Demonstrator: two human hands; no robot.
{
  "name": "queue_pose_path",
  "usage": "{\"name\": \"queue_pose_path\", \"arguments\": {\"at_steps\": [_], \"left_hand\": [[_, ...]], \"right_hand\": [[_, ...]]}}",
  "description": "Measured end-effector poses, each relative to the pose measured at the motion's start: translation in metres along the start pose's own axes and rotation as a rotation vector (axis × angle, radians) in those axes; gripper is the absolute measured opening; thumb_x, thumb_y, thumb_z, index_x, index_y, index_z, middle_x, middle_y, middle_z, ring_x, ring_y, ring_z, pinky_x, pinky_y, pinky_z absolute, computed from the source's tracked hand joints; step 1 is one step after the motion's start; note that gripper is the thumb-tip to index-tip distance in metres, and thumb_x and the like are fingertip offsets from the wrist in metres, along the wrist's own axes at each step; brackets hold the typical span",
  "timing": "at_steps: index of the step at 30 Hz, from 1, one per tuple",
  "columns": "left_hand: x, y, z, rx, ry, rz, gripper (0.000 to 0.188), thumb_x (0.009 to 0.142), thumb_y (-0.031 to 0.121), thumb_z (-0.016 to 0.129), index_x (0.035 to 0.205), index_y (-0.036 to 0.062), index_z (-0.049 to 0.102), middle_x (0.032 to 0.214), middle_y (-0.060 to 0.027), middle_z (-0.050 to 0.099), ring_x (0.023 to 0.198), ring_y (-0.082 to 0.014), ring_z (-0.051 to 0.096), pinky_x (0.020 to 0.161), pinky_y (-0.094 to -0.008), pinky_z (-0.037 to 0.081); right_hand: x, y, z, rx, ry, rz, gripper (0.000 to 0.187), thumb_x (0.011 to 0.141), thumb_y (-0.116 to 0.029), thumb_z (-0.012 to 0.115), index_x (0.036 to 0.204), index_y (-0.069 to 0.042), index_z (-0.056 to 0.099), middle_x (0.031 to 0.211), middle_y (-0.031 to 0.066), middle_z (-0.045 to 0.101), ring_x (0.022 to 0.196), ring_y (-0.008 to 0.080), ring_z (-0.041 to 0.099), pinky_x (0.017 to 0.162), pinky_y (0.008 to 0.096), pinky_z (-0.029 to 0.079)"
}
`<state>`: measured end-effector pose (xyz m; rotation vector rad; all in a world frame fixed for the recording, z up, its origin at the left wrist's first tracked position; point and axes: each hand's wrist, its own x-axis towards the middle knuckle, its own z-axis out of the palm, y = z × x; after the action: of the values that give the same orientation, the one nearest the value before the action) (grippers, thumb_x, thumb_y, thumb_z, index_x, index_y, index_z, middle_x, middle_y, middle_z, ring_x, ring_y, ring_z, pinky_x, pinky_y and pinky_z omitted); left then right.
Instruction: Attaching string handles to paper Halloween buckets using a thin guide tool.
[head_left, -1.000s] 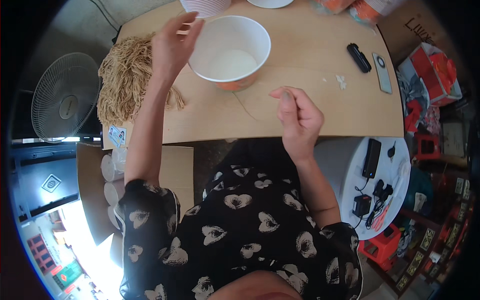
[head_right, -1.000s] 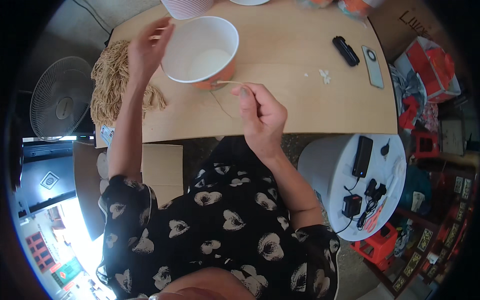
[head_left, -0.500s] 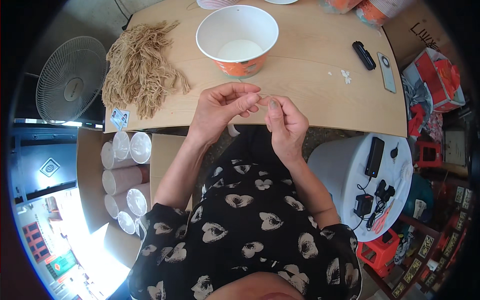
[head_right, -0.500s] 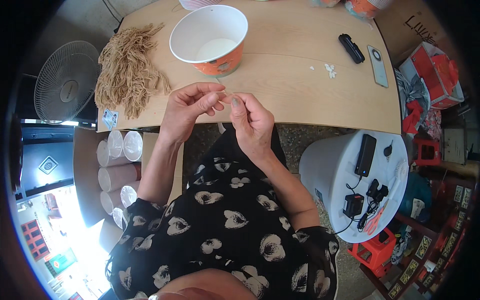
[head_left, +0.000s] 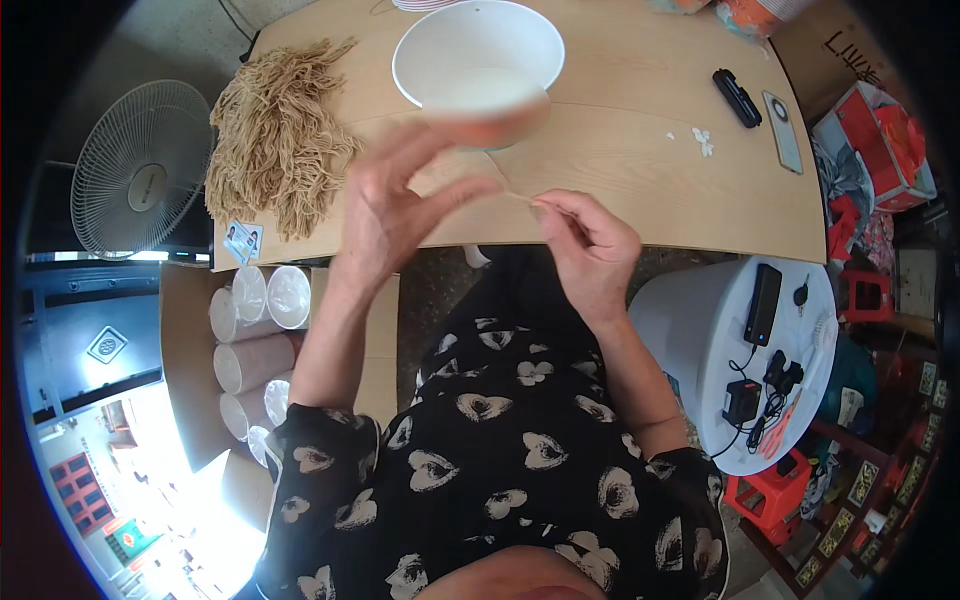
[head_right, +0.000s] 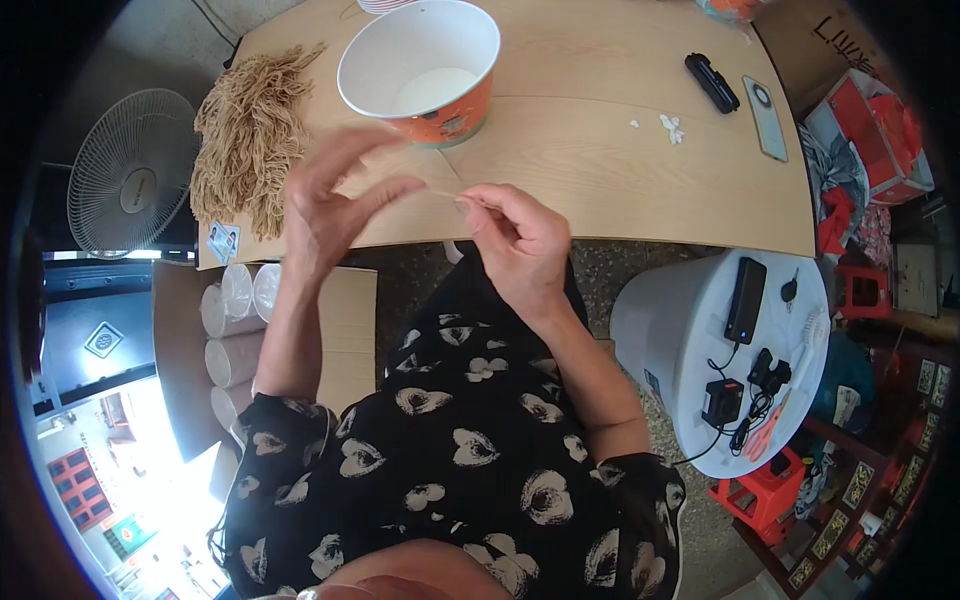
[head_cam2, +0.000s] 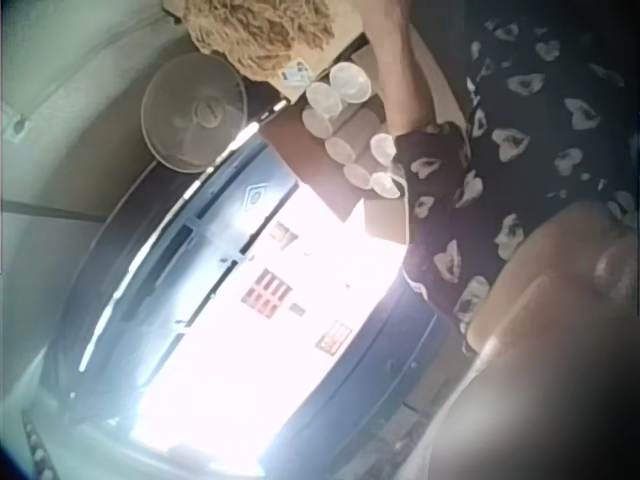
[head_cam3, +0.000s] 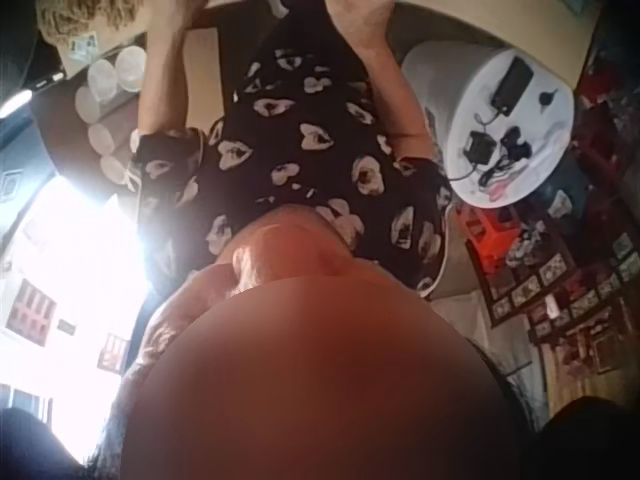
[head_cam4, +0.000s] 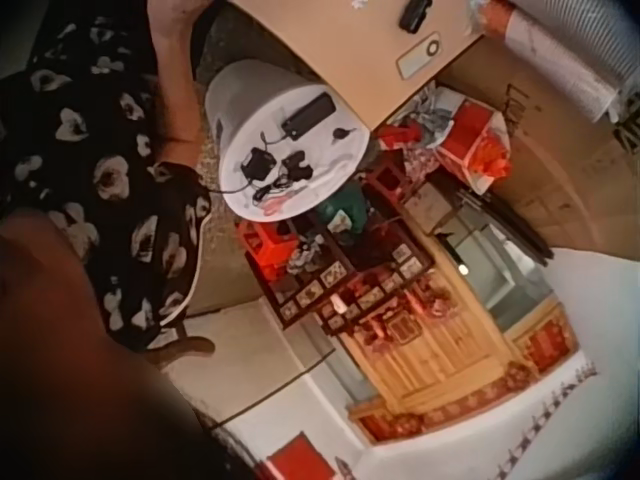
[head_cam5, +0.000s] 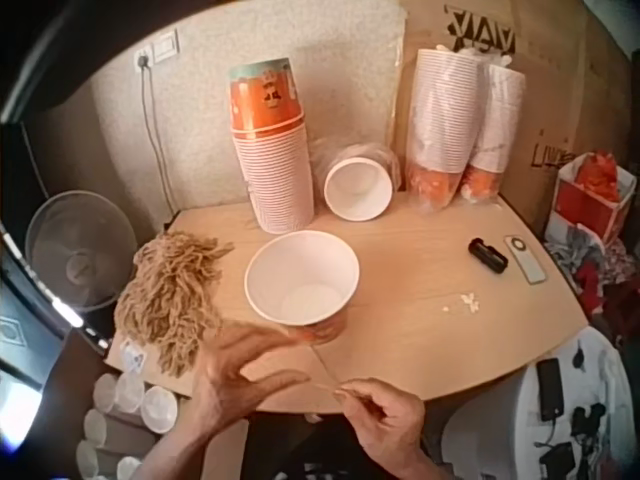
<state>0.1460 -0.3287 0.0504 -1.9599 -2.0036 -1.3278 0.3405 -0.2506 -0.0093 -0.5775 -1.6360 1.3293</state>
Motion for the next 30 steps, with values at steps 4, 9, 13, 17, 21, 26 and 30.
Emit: {"name": "queue_pose_path", "arguments": {"at_steps": [4, 9, 13, 17, 21, 26, 30], "left_hand": [[0.033, -0.031, -0.009, 0.456, 0.000, 0.240, 0.029, 0.084, 0.024, 0.078, 0.112, 0.0173, 0.074, 0.107, -0.0009, 0.073, 0.109, -0.0237, 0.064, 0.096, -0.0424, 0.042], [0.056, -0.047, -0.014, 0.420, -0.076, 0.199, 0.013, 0.086, 0.016, 0.076, 0.099, 0.0116, 0.075, 0.092, -0.0023, 0.073, 0.092, -0.0212, 0.068, 0.091, -0.0382, 0.044], [0.067, -0.044, -0.013, 0.334, -0.044, 0.156, 0.013, 0.087, 0.015, 0.074, 0.098, 0.0097, 0.075, 0.087, -0.0047, 0.073, 0.082, -0.0238, 0.068, 0.085, -0.0384, 0.045], [0.054, -0.034, -0.008, 0.258, -0.055, 0.149, 0.013, 0.086, 0.015, 0.074, 0.097, 0.0087, 0.076, 0.083, -0.0063, 0.072, 0.078, -0.0254, 0.068, 0.078, -0.0388, 0.045], [0.042, -0.029, 0.000, 0.150, -0.043, 0.093, 0.013, 0.085, 0.014, 0.077, 0.094, 0.0047, 0.076, 0.079, -0.0091, 0.071, 0.076, -0.0246, 0.068, 0.076, -0.0381, 0.047], [0.049, -0.020, 0.001, -0.054, -0.037, -0.012, 0.014, 0.086, 0.010, 0.076, 0.095, 0.0006, 0.076, 0.081, -0.0126, 0.072, 0.074, -0.0238, 0.069, 0.070, -0.0358, 0.052], [0.048, -0.020, 0.001, -0.117, -0.046, -0.077, 0.016, 0.087, 0.010, 0.076, 0.098, -0.0012, 0.075, 0.084, -0.0141, 0.074, 0.074, -0.0232, 0.071, 0.068, -0.0340, 0.054]], "right_hand": [[0.000, -0.041, -0.019, 0.014, 0.092, -0.040, 0.008, 0.094, 0.001, 0.069, 0.100, 0.006, 0.070, 0.083, -0.0002, 0.066, 0.072, 0.0022, 0.055, 0.063, 0.0171, 0.044], [-0.011, -0.089, -0.057, 0.233, 0.097, -0.348, 0.005, 0.084, 0.003, 0.066, 0.081, 0.002, 0.062, 0.072, 0.0029, 0.059, 0.055, 0.0074, 0.044, 0.050, 0.0203, 0.035], [-0.021, -0.126, -0.082, 0.665, 0.020, -0.498, 0.019, 0.084, 0.002, 0.065, 0.072, -0.009, 0.054, 0.061, -0.0012, 0.051, 0.042, 0.0119, 0.040, 0.042, 0.0244, 0.032], [-0.022, -0.098, -0.096, 0.852, -0.217, -0.353, 0.009, 0.090, -0.004, 0.063, 0.081, -0.004, 0.064, 0.064, 0.0020, 0.053, 0.050, 0.0096, 0.049, 0.045, 0.0215, 0.035], [0.032, -0.061, -0.010, -0.215, 0.187, -0.456, 0.011, 0.086, 0.009, 0.068, 0.096, 0.002, 0.069, 0.073, 0.0057, 0.064, 0.058, 0.0069, 0.054, 0.051, 0.0207, 0.040], [0.065, -0.004, 0.025, -0.258, 0.265, -0.553, 0.012, 0.082, 0.006, 0.074, 0.091, 0.000, 0.069, 0.068, 0.0053, 0.063, 0.053, 0.0130, 0.059, 0.048, 0.0254, 0.044], [0.071, 0.007, 0.033, -0.356, 0.276, -0.604, 0.014, 0.077, 0.003, 0.077, 0.084, -0.003, 0.066, 0.066, 0.0054, 0.063, 0.052, 0.0193, 0.061, 0.047, 0.0295, 0.046]]}}
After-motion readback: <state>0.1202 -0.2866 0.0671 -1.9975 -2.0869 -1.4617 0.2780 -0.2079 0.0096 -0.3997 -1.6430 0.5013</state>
